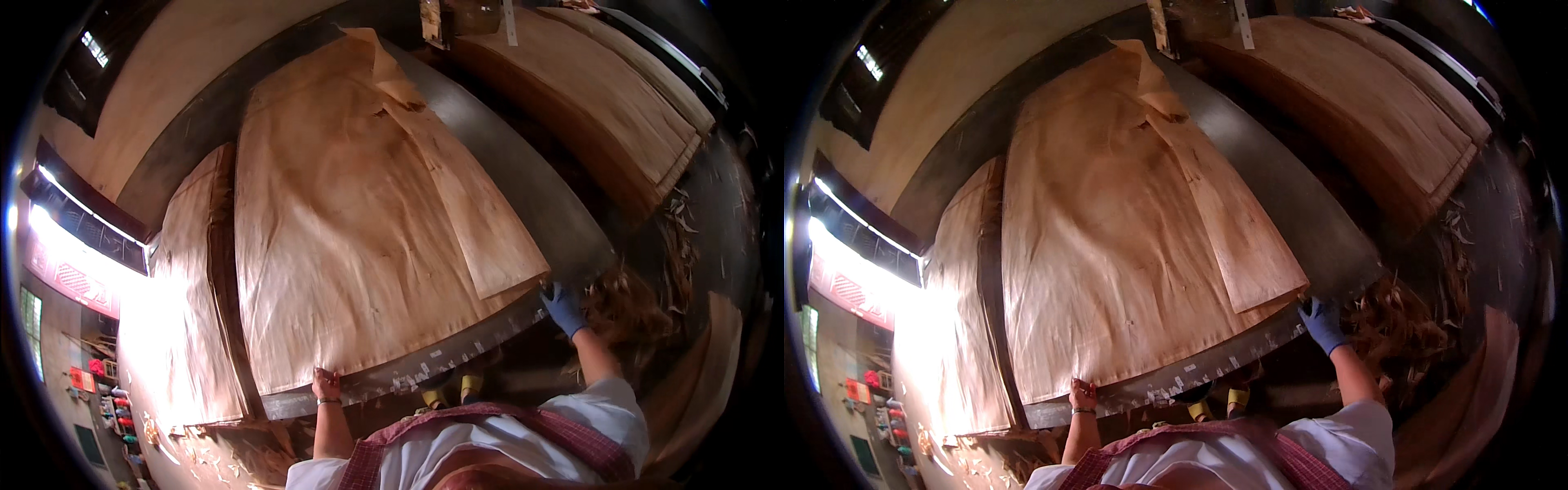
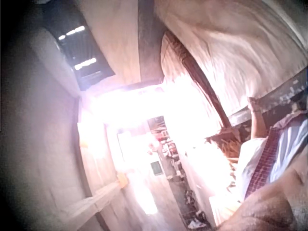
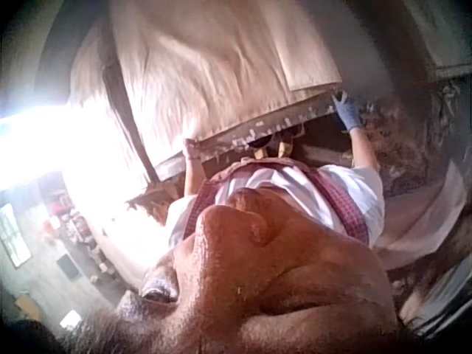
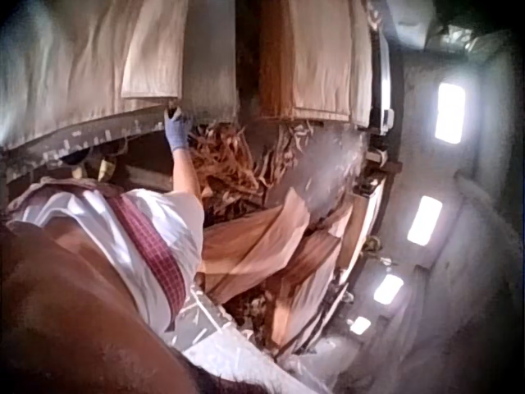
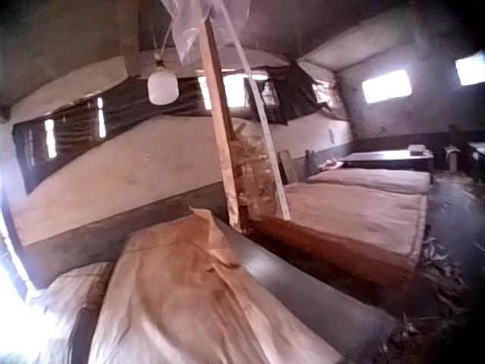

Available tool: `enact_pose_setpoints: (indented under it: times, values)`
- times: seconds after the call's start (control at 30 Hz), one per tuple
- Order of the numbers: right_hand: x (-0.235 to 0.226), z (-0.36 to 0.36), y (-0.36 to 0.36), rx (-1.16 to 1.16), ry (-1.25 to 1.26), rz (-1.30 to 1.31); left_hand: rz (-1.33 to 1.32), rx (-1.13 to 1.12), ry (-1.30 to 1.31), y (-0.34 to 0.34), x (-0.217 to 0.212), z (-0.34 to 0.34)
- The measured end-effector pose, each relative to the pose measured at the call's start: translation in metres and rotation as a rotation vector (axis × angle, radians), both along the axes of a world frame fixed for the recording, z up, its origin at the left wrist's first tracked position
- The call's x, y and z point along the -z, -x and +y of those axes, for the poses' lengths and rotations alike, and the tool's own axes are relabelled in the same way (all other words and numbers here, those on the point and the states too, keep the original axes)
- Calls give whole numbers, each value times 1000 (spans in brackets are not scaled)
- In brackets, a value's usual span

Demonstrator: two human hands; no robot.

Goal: The person, wearing gloves, peels thin sheets of wood veneer from a stack, places them on a metal surface, and uses a blade to trim the edges and cut them to size.

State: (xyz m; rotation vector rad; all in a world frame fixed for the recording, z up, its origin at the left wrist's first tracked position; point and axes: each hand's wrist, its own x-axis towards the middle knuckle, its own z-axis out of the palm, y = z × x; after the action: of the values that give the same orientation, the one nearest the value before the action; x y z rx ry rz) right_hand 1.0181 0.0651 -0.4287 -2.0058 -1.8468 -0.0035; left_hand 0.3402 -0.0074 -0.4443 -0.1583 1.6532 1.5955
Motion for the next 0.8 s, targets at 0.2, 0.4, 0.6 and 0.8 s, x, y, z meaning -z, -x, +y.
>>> enact_pose_setpoints:
  times: [0.2, 0.4, 0.6, 0.8]
  values:
    - [-38, -13, -13, 78, 127, 113, -2, 19, -20, 2, 1, 0]
    - [-41, -55, -80, 252, 216, -49, 4, 31, -49, 1, -6, -3]
    - [-35, -87, -193, 442, 301, -100, 8, 5, 9, -6, -10, 1]
    - [-55, -51, -121, 417, 307, 93, -178, 55, -130, 28, -11, -19]
